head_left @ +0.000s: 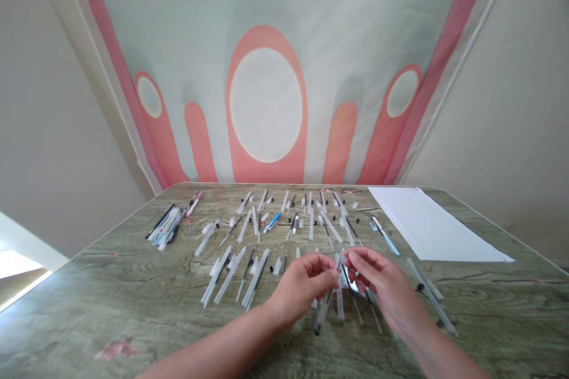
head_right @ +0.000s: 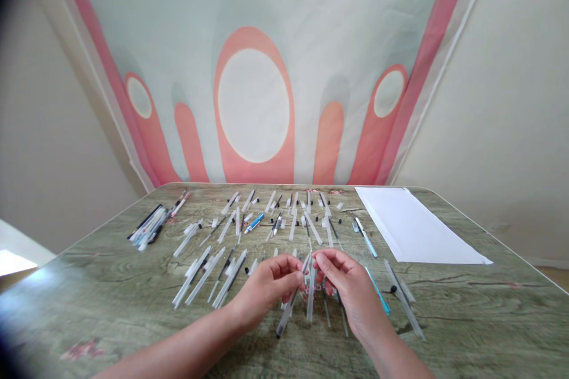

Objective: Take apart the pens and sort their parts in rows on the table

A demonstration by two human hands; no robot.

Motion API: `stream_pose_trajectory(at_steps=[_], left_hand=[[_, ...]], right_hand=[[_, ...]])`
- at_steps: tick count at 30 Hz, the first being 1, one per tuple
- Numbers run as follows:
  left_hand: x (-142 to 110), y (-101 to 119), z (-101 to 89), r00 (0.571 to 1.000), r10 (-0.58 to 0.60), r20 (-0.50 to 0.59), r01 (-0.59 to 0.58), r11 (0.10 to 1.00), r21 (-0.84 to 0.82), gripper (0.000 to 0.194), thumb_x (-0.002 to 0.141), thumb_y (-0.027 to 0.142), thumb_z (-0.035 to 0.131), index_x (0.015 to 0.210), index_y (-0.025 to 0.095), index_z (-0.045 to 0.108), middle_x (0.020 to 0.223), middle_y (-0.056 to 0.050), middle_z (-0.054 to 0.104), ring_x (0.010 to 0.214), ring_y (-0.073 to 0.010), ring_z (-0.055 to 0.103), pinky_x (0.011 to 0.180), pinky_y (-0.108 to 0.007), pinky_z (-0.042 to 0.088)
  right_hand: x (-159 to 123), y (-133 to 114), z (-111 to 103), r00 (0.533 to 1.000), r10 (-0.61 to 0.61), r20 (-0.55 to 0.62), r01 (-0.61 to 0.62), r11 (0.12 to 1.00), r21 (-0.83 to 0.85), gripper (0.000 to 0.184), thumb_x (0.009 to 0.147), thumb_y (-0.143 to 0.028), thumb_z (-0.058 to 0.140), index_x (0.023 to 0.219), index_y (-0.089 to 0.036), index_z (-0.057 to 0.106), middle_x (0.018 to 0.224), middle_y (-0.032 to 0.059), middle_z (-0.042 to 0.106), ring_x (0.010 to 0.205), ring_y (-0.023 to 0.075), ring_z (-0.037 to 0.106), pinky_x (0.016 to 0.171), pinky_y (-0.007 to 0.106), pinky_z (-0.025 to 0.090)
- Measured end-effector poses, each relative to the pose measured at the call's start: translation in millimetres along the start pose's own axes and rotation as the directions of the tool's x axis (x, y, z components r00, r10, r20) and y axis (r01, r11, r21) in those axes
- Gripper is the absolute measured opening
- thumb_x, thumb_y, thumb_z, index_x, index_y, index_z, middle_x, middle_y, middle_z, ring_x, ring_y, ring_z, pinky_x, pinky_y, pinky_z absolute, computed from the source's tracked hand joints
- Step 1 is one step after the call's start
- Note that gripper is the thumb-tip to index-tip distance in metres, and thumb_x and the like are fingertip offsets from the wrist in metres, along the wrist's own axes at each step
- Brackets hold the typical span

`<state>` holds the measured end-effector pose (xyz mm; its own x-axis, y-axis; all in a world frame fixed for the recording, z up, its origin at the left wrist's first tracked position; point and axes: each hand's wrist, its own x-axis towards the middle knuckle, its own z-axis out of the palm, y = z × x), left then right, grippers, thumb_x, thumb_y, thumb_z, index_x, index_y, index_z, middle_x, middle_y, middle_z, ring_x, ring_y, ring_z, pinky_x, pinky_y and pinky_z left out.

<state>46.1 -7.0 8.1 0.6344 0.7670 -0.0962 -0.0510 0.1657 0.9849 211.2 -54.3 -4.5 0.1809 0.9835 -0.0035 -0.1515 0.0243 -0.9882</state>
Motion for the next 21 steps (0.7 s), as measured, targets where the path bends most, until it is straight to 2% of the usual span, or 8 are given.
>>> stream_pose_trajectory(at_steps=[4,8,11,14,17,21], left_hand=[[3,-5,-4.9,0.997,0.042,-0.067,-0.047,0.995,-0.086,0.027,0.075,0.035,0.064,0.085,0.014,0.052,0.067,0.001,0.057,0.052,-0.0072,0.049,0.048,-0.019,0.037],[5,-5,-10.1,0.989,0.096,-0.114,-0.105,0.992,-0.068,0.027,0.074,0.035,0.066,0.083,0.014,0.051,0.063,0.002,0.057,0.050,-0.0066,0.049,0.046,-0.018,0.036],[7,0,-16.1,0.987,0.096,-0.128,-0.107,0.991,-0.080,0.029,0.075,0.037,0.064,0.088,0.015,0.051,0.061,0.002,0.058,0.045,-0.0063,0.049,0.045,-0.018,0.035],[10,10,-25.8,0.974,0.129,-0.187,-0.150,0.983,-0.103,0.031,0.077,0.040,0.062,0.094,0.015,0.051,0.068,0.000,0.061,0.049,-0.0089,0.055,0.047,-0.019,0.038],[13,19,-35.8,0.960,0.184,-0.210,-0.200,0.978,-0.055,0.031,0.076,0.041,0.062,0.089,0.012,0.055,0.072,-0.002,0.062,0.053,-0.0109,0.059,0.050,-0.022,0.041],[16,24,-43.6,0.962,0.205,-0.178,-0.204,0.979,0.026,0.028,0.075,0.038,0.063,0.082,0.011,0.056,0.068,-0.003,0.062,0.054,-0.0123,0.060,0.052,-0.023,0.043]], right_hand=[[-7,-2,9,0.987,0.062,0.145,-0.058,0.998,-0.032,0.032,0.083,-0.043,0.056,0.101,-0.018,0.059,0.078,0.0034,0.062,0.067,0.0157,0.054,0.052,0.024,0.040],[-15,-4,19,0.936,0.156,0.316,-0.125,0.985,-0.117,0.033,0.087,-0.048,0.047,0.098,-0.018,0.057,0.074,0.0016,0.060,0.061,0.0144,0.055,0.047,0.022,0.036],[-17,-5,20,0.927,0.149,0.345,-0.099,0.983,-0.157,0.032,0.089,-0.047,0.044,0.091,-0.017,0.056,0.065,-0.0023,0.054,0.055,0.0107,0.050,0.048,0.022,0.033],[-16,-2,18,0.928,0.127,0.349,-0.082,0.986,-0.143,0.032,0.090,-0.046,0.043,0.093,-0.017,0.057,0.062,-0.0037,0.050,0.053,0.0095,0.045,0.050,0.022,0.033],[-15,0,15,0.925,0.132,0.356,-0.087,0.986,-0.140,0.035,0.089,-0.048,0.044,0.093,-0.016,0.057,0.062,-0.0036,0.048,0.052,0.0094,0.043,0.050,0.022,0.032],[-15,-1,16,0.921,0.144,0.362,-0.101,0.986,-0.135,0.037,0.088,-0.050,0.044,0.093,-0.016,0.057,0.061,-0.0035,0.048,0.048,0.0089,0.041,0.047,0.022,0.028]])
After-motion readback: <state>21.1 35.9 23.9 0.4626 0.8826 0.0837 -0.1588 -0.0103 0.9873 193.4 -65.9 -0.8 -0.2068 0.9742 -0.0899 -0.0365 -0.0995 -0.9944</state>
